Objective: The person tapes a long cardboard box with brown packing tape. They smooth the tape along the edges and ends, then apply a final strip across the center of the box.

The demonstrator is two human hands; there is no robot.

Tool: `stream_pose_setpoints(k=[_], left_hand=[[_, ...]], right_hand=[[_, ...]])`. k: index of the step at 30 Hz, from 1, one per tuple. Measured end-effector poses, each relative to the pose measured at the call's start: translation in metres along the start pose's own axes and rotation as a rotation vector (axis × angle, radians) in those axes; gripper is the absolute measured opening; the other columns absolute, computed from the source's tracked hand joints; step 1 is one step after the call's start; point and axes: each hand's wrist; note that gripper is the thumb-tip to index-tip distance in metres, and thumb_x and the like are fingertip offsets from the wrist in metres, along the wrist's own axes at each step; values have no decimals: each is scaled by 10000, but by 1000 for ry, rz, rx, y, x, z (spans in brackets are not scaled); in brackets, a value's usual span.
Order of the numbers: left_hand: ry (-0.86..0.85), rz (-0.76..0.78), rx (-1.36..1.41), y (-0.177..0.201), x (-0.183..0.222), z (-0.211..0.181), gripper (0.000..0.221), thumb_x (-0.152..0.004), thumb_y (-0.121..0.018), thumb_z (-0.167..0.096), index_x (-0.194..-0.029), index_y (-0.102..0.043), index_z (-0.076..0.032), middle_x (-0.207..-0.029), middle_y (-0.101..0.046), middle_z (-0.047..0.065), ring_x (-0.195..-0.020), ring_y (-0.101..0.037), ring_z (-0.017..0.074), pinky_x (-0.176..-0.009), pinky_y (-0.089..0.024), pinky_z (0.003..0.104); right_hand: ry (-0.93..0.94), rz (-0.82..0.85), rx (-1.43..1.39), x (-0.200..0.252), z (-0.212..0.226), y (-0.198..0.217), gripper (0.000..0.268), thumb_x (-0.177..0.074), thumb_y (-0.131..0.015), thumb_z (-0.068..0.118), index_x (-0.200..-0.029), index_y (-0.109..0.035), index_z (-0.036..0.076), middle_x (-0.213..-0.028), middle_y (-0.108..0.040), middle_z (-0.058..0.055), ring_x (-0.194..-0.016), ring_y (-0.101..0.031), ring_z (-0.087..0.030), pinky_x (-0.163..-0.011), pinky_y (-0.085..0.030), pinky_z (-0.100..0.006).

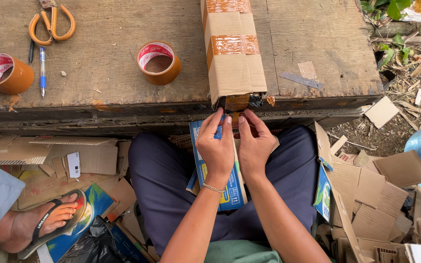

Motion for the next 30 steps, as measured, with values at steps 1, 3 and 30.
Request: stream_pose_setpoints(k=[1, 3, 30], left_hand=[[-45, -16, -30, 0, 0, -2, 293, -945, -733, -144, -1197, -739, 5, -1126, -761, 130, -958, -749, 200, -837, -590, 315], [-80, -29, -56, 1, 0, -4, 262, -950, -738, -131, -1171, -750, 10, -1107, -767, 129, -962, -752, 201, -852, -582, 319], [-11, -34, 16, -4, -5, -7, 149, -923, -758, -127, -1005, -751, -2, -1053, -745, 102, -842, -739, 162, -772, -588, 304]], right_hand=[[3, -6, 1, -1, 0, 0, 291, -975, -696, 105, -1225, -707, -42, -1040, -753, -68, -821, -686, -82, -671, -579, -247], [7, -20, 4, -3, -2, 0, 274, -976, -702, 99, -1208, -714, -46, -1036, -749, -79, -833, -695, -94, -659, -584, -255], [-32, 35, -82, -9, -21, 11, 270, -987, -662, 78, -1229, -681, -41, -1066, -737, -72, -855, -713, -106, -675, -577, -245]])
Point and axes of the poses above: each hand's wrist, its own x-axis away from the middle knuckle, its own y-axis out of the back of the hand, z = x × y
